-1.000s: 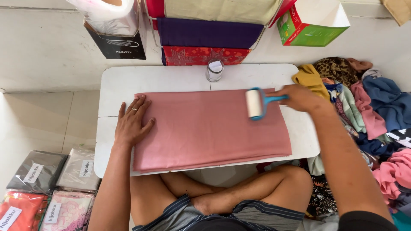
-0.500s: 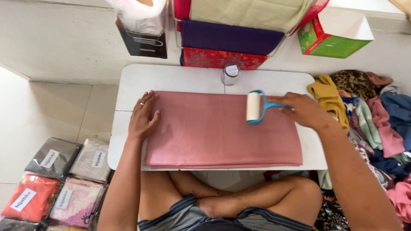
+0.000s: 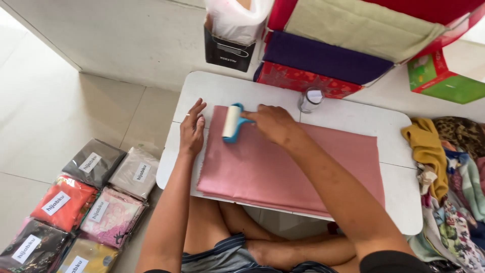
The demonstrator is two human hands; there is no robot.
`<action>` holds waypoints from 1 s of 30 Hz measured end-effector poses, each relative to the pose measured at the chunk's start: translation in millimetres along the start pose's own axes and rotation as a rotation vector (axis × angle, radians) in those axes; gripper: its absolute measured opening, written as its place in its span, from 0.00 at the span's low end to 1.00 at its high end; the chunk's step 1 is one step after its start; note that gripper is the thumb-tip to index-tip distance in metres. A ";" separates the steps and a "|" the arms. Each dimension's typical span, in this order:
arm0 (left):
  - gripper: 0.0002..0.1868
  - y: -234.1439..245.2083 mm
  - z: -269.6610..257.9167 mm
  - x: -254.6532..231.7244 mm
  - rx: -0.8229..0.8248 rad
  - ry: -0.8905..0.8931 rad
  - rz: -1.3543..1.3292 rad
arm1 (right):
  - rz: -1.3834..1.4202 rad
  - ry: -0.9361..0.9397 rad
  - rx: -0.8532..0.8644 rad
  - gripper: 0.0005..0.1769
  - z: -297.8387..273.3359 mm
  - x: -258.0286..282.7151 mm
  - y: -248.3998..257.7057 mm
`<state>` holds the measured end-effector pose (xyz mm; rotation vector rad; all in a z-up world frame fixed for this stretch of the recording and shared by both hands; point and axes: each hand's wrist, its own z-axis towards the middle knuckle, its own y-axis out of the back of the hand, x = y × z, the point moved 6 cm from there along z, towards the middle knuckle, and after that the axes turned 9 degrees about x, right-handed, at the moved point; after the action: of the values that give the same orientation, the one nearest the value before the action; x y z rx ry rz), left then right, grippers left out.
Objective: Cleaning a hijab with a lint roller and folding it neatly on a table.
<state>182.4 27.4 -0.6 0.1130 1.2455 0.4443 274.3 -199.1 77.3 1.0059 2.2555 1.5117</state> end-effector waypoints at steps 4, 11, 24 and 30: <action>0.24 0.5 4.0 -4.4 0.004 0.002 0.009 | 0.134 0.084 -0.042 0.29 36.8 18.3 -0.7; 0.24 -1.8 0.9 -16.0 0.039 0.040 0.010 | 0.150 -0.038 0.059 0.29 -14.0 -6.1 21.3; 0.23 -33.4 0.6 -5.4 0.266 0.137 0.588 | 0.116 -0.151 0.035 0.24 -182.7 -63.7 -4.2; 0.25 -26.6 0.5 -1.0 0.213 0.124 0.424 | 0.050 -0.181 0.082 0.25 -182.3 -51.1 -13.8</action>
<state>189.7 2.9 -8.1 0.5447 1.3912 0.6906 206.4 -366.6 135.5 1.1803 2.1958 1.2986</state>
